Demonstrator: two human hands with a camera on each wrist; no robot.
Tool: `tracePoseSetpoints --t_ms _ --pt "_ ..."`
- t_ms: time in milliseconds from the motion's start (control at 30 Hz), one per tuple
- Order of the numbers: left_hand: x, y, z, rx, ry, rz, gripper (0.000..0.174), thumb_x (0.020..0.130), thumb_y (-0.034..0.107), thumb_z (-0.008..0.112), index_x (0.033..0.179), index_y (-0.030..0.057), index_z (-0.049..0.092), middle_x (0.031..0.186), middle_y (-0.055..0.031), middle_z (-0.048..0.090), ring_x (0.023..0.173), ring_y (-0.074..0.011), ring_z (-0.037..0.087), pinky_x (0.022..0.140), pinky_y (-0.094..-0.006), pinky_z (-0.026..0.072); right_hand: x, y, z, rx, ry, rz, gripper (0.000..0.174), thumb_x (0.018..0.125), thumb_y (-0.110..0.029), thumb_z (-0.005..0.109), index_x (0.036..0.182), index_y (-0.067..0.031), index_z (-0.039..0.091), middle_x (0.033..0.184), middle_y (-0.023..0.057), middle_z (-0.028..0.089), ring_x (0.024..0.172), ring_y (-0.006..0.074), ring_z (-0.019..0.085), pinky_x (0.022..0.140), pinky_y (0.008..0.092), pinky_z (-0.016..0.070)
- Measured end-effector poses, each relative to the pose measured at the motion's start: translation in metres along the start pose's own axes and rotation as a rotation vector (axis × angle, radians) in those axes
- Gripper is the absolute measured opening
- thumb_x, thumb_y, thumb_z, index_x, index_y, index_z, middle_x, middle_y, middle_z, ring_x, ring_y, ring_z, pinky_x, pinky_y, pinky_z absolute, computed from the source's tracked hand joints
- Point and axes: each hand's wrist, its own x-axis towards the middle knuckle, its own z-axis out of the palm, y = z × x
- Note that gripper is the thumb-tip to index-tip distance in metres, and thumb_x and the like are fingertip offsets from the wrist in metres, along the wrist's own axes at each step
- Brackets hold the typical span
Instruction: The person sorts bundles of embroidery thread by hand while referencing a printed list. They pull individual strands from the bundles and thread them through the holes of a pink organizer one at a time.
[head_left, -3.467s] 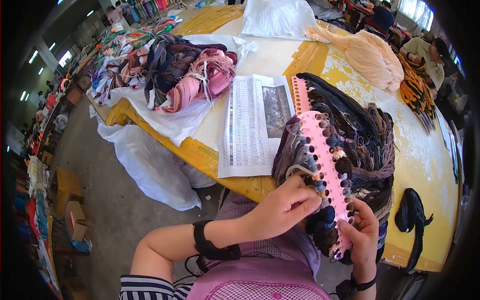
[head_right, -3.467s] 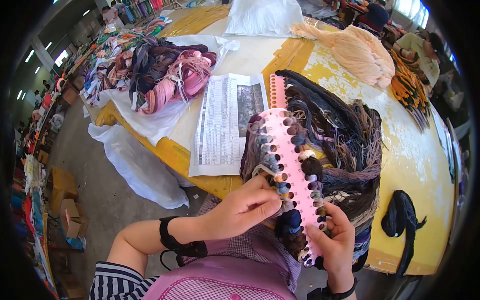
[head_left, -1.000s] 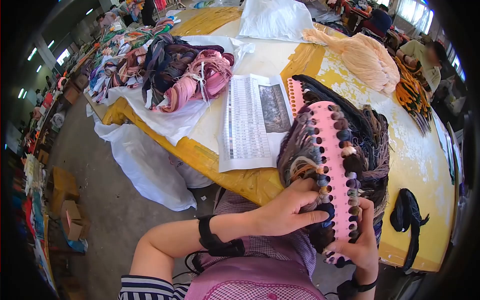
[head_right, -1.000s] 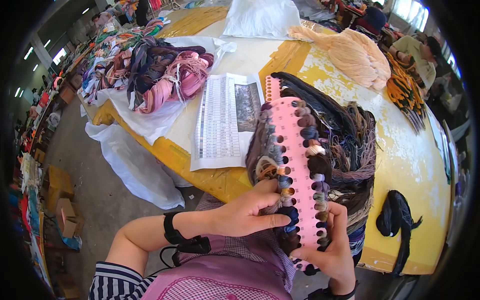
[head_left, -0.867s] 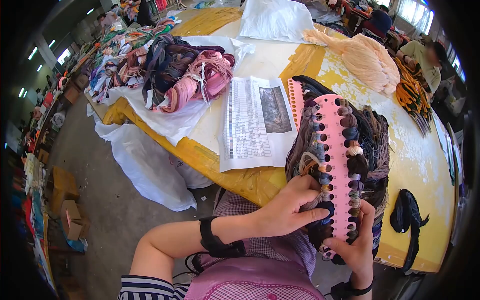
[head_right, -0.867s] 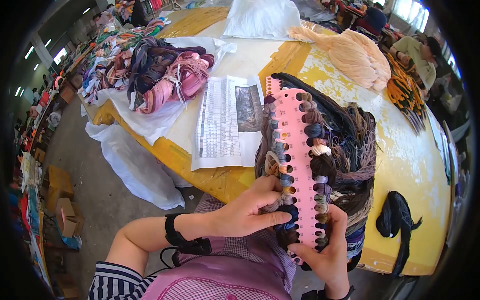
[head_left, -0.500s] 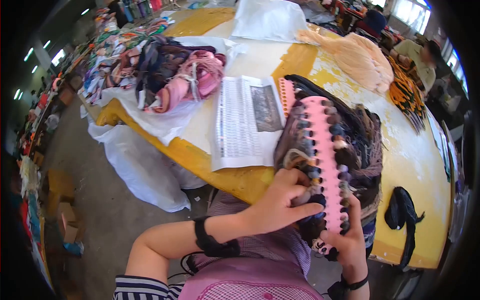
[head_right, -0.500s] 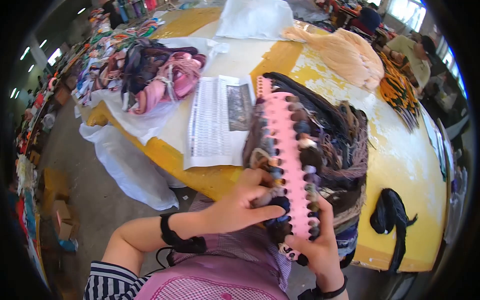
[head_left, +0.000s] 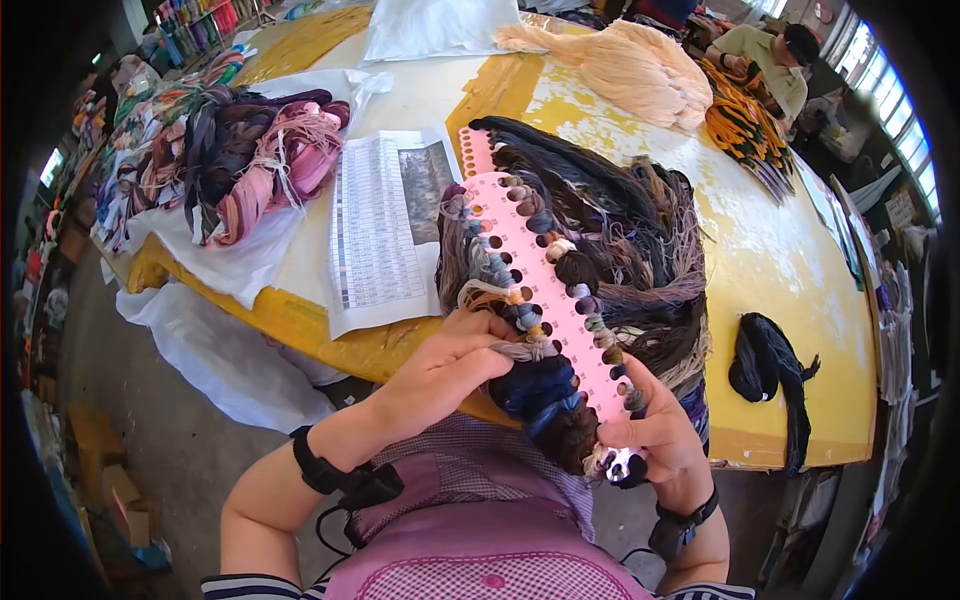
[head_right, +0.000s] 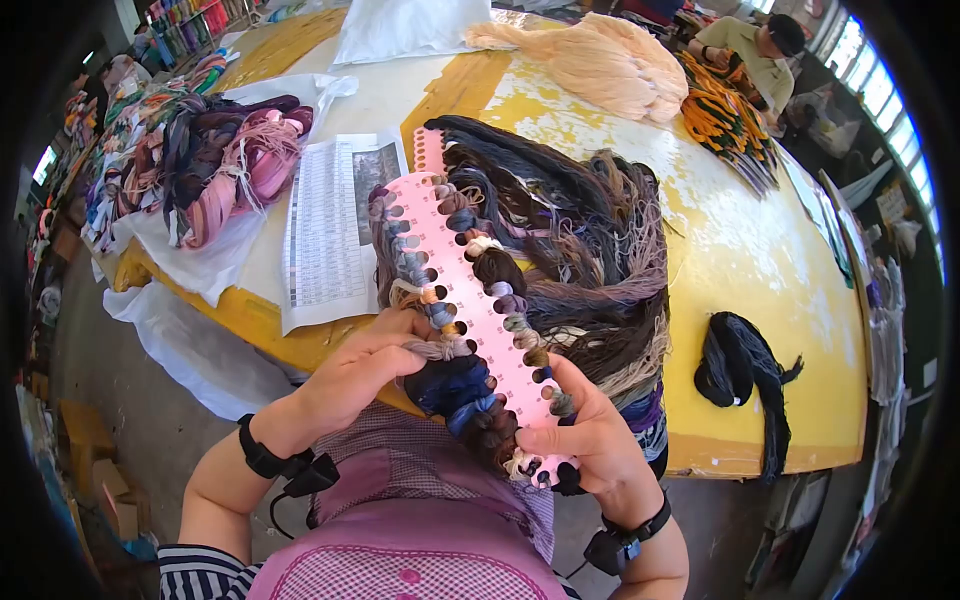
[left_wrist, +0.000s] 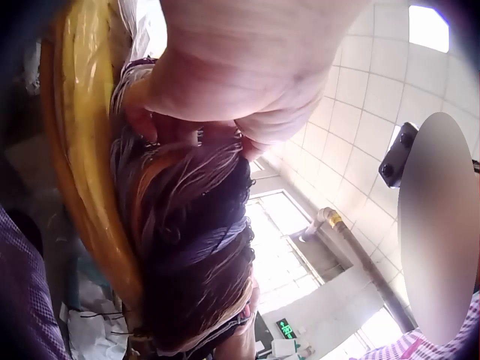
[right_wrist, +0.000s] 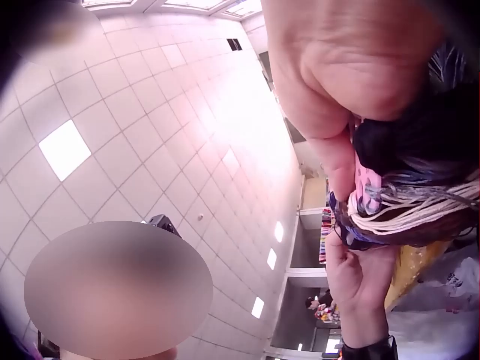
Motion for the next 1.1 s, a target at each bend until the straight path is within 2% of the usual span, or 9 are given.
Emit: tracePoseSetpoints --t_ms 167,300,400,600,733,833,900,967,1100 --pt "0.007 -0.012 -0.001 0.21 0.049 0.197 0.023 0.094 0.013 0.053 0.106 -0.0014 0.065 0.111 -0.0081 0.056 0.109 -0.0208 0.047 0.096 -0.0318 0.0357 0.001 0.001 0.004 0.01 -0.019 -0.01 0.076 0.072 0.016 0.068 0.141 -0.004 0.04 0.126 0.0091 0.058 0.11 0.0175 0.06 0.091 0.032 0.0504" --pt "0.006 -0.001 0.006 -0.082 0.026 0.035 0.026 0.091 0.017 0.059 0.108 -0.0013 0.065 0.11 -0.0099 0.057 0.107 -0.0232 0.05 0.095 -0.0331 0.038 -0.001 -0.002 0.01 0.008 0.028 0.001 0.077 0.074 0.015 0.067 0.142 -0.0047 0.038 0.126 0.0096 0.058 0.111 0.0186 0.06 0.093 0.0327 0.0499" --pt "0.005 -0.004 0.006 0.272 0.052 0.226 0.038 0.079 0.024 0.074 0.106 -0.0013 0.065 0.109 -0.0112 0.058 0.104 -0.0239 0.054 0.09 -0.0329 0.0415 0.0 0.0 0.008 0.014 0.028 0.002 0.078 0.074 0.016 0.067 0.143 -0.0053 0.037 0.127 0.0101 0.057 0.111 0.0192 0.06 0.093 0.0329 0.0496" --pt "0.005 -0.007 0.001 0.445 0.13 0.285 0.033 0.077 0.022 0.074 0.1 -0.0002 0.065 0.1 -0.0126 0.06 0.097 -0.0269 0.056 0.086 -0.0344 0.0431 -0.003 0.0 0.011 0.05 0.127 -0.006 0.08 0.07 0.018 0.064 0.142 0.0006 0.035 0.123 0.0144 0.059 0.106 0.023 0.063 0.089 0.0339 0.0517" --pt "0.002 0.003 0.011 0.56 0.538 0.534 0.027 0.071 0.005 0.078 0.097 0.0071 0.069 0.091 -0.0063 0.058 0.09 -0.0227 0.057 0.081 -0.0318 0.045 -0.002 0.004 0.006 0.023 0.19 -0.115 0.078 0.069 0.019 0.061 0.141 0.001 0.038 0.121 0.017 0.061 0.101 0.0253 0.065 0.085 0.0358 0.0543" --pt "-0.007 0.015 0.011 0.593 0.376 0.709 0.023 0.071 0.005 0.078 0.093 0.0062 0.073 0.088 -0.004 0.058 0.08 -0.0198 0.057 0.071 -0.0301 0.0458 -0.003 -0.001 0.023 0.001 0.175 -0.216 0.074 0.071 0.016 0.064 0.14 0.0012 0.038 0.12 0.0164 0.061 0.101 0.0253 0.065 0.087 0.0351 0.0538" --pt "-0.008 0.013 0.02 0.557 0.296 0.704 0.016 0.077 0.006 0.076 0.093 0.0041 0.075 0.084 -0.003 0.057 0.073 -0.0165 0.056 0.063 -0.0281 0.0445 -0.003 -0.002 0.029 -0.049 0.15 -0.213 0.072 0.072 0.015 0.066 0.138 0.0004 0.04 0.118 0.0148 0.061 0.103 0.0228 0.064 0.09 0.0341 0.052" --pt "-0.011 0.009 0.028 0.294 0.222 0.408 0.014 0.083 0.008 0.074 0.095 0.0014 0.074 0.08 -0.0038 0.057 0.072 -0.0145 0.056 0.062 -0.0261 0.0434 -0.002 0.003 0.033 -0.09 0.14 -0.232 0.071 0.072 0.014 0.067 0.137 0.0001 0.04 0.118 0.0135 0.061 0.104 0.0215 0.063 0.091 0.0335 0.0511" --pt "-0.012 -0.002 0.032 0.117 0.094 0.25 0.024 0.092 0.01 0.065 0.113 -0.0024 0.066 0.108 -0.0062 0.054 0.09 -0.0103 0.053 0.073 -0.0235 0.0448 -0.004 0.004 0.045 -0.171 0.19 -0.285 0.07 0.072 0.01 0.071 0.135 -0.0011 0.041 0.119 0.0103 0.06 0.107 0.0183 0.061 0.091 0.0315 0.0495"
